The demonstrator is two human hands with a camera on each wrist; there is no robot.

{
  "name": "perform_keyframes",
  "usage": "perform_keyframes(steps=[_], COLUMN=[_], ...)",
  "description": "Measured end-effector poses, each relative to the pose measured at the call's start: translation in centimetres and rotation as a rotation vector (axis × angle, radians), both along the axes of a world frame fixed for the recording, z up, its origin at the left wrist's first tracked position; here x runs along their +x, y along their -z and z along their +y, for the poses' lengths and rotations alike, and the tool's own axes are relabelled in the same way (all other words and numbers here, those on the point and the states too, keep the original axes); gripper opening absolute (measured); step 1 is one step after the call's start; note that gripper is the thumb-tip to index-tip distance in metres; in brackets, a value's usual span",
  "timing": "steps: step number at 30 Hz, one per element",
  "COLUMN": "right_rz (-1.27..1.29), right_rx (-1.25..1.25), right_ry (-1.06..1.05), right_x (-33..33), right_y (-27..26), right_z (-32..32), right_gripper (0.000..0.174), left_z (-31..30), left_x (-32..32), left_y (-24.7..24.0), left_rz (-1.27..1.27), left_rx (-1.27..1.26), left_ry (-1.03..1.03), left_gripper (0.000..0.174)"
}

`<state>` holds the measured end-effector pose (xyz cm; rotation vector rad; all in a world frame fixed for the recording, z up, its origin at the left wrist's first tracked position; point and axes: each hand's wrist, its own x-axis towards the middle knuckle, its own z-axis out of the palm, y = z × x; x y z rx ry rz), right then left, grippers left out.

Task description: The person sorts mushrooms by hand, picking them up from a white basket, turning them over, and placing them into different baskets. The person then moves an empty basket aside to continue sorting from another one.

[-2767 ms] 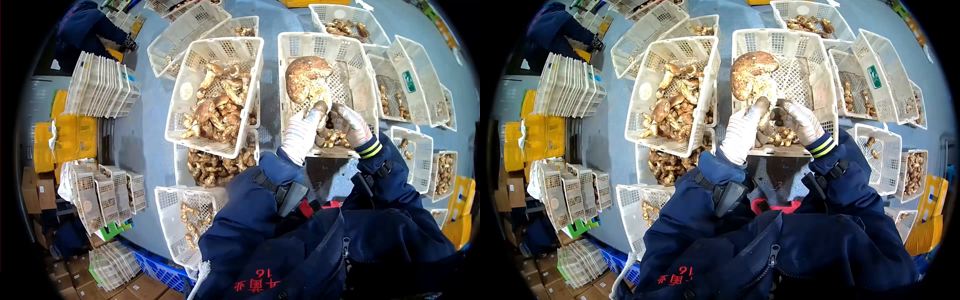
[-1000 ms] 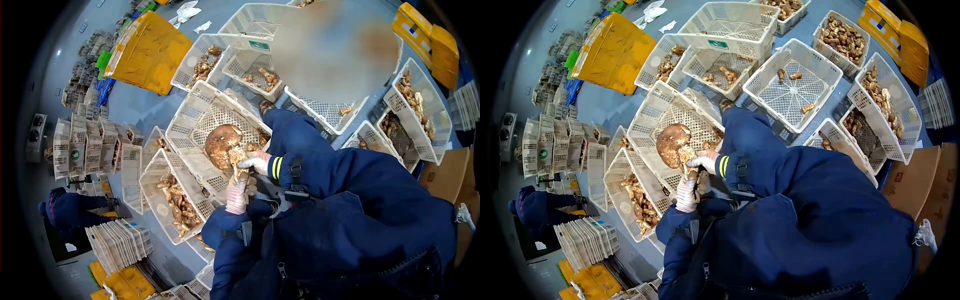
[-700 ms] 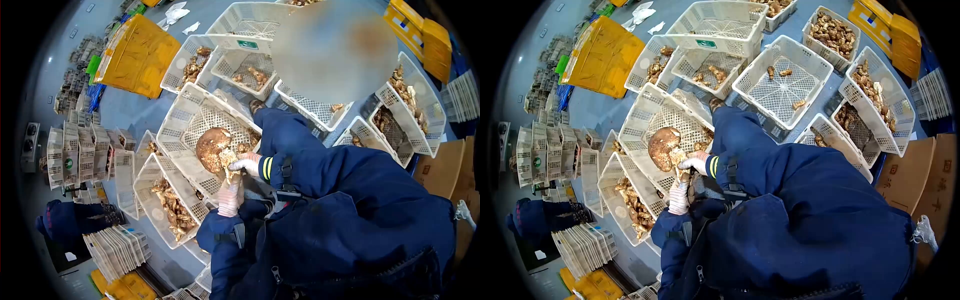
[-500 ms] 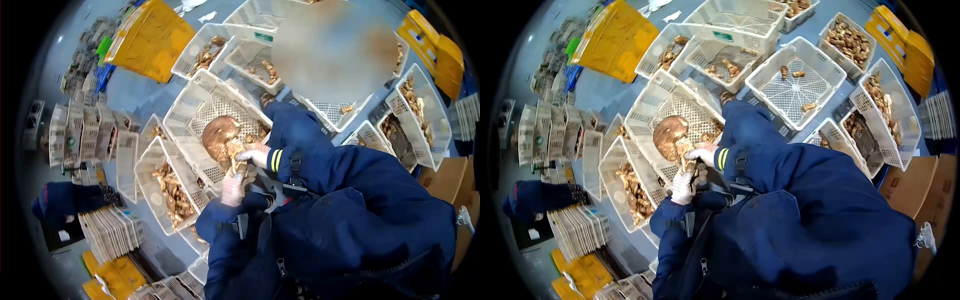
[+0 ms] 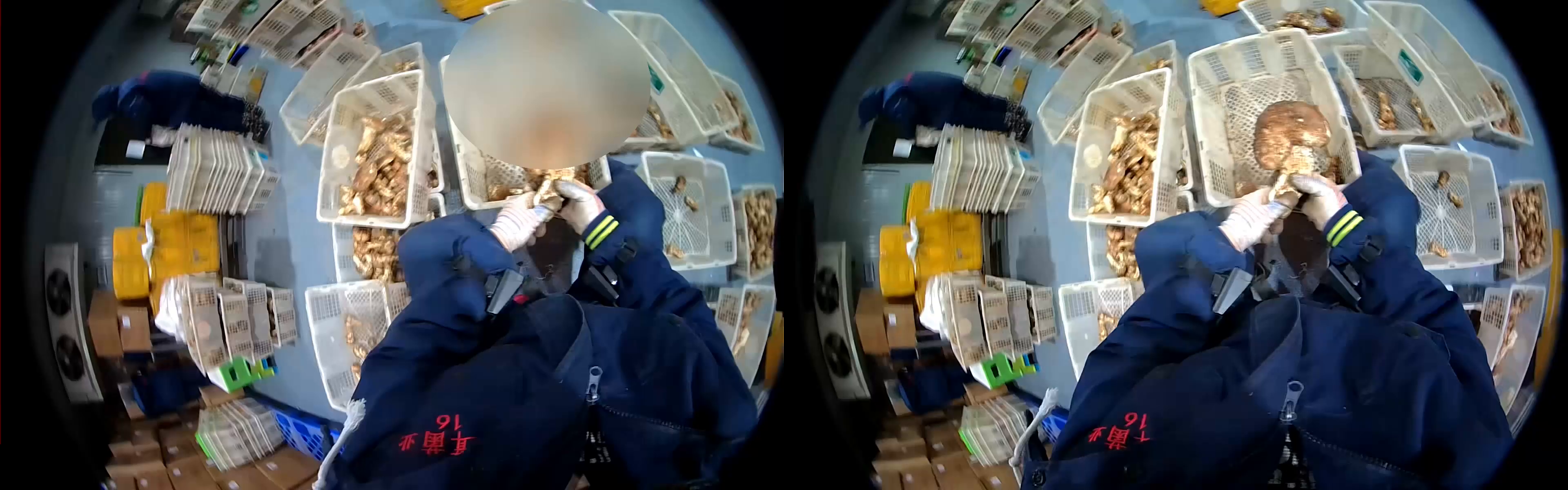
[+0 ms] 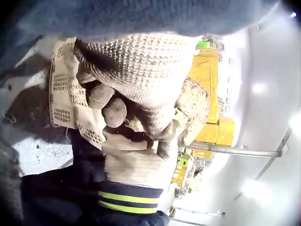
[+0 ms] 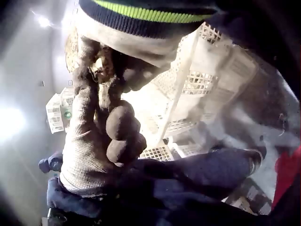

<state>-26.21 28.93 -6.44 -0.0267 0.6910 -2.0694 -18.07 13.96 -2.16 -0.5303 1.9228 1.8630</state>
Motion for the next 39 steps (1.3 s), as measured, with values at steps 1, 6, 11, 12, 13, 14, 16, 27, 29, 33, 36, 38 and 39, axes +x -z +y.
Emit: perform_keyframes(steps=[1, 6, 11, 12, 13, 14, 16, 27, 29, 33, 36, 38, 39], right_rz=[0.016, 0.184, 0.316, 0.376, 0.385, 0.35, 0.295, 0.748, 0.313, 0.299, 0.101, -0.058, -0.107], right_rx=[0.102, 0.038, 0.05, 0.108, 0.137, 0.118, 0.168, 0.475, 0.451, 0.243, 0.524, 0.485, 0.472], right_ry=[0.06, -0.103, -0.171, -0.118, -0.154, -0.203, -0.232, 0.187, 0.29, 0.706, 1.004, 1.199, 1.28], right_x=[-0.4, 0.8, 3.7, 4.4, 5.0, 5.3, 5.1, 5.6, 6.5, 6.1, 9.2, 12.0, 13.6], right_y=[1.4, -3.0, -8.7, -9.0, -9.9, -10.2, -9.0, -8.8, -11.3, -6.4, -3.7, -1.9, -1.0], right_z=[-0.2, -0.8, -3.6, -4.0, -4.1, -4.4, -4.6, 0.8, 4.7, 16.8, 28.1, 33.7, 36.6], right_gripper=[0.029, 0.032, 0.035, 0.035, 0.035, 0.034, 0.033, 0.024, 0.027, 0.031, 0.031, 0.03, 0.029], left_z=[0.0, 0.3, -0.6, -0.7, -0.7, -0.6, -0.6, 0.3, -1.6, -1.2, -0.6, -1.0, -0.5], left_x=[0.0, 3.2, 7.4, 7.8, 8.3, 8.7, 8.8, 8.5, 7.5, 4.6, 3.2, 1.7, 1.3], left_y=[0.9, 0.7, -4.2, -4.5, -4.9, -5.3, -4.7, -3.7, -3.1, -1.1, 0.5, 2.1, 2.2], left_rz=[-0.029, 0.293, 0.413, 0.435, 0.454, 0.468, 0.42, 0.309, 0.475, 0.212, 0.115, 0.004, -0.028], left_rx=[0.239, 0.362, 0.352, 0.357, 0.362, 0.304, 0.379, 0.209, 0.351, 0.404, 0.469, 0.558, 0.523], left_ry=[-0.025, -0.26, -0.391, -0.414, -0.435, -0.463, -0.512, -0.207, 0.031, -0.145, -0.069, -0.009, -0.002], left_gripper=[0.034, 0.03, 0.029, 0.03, 0.03, 0.032, 0.03, 0.038, 0.043, 0.07, 0.056, 0.056, 0.056])
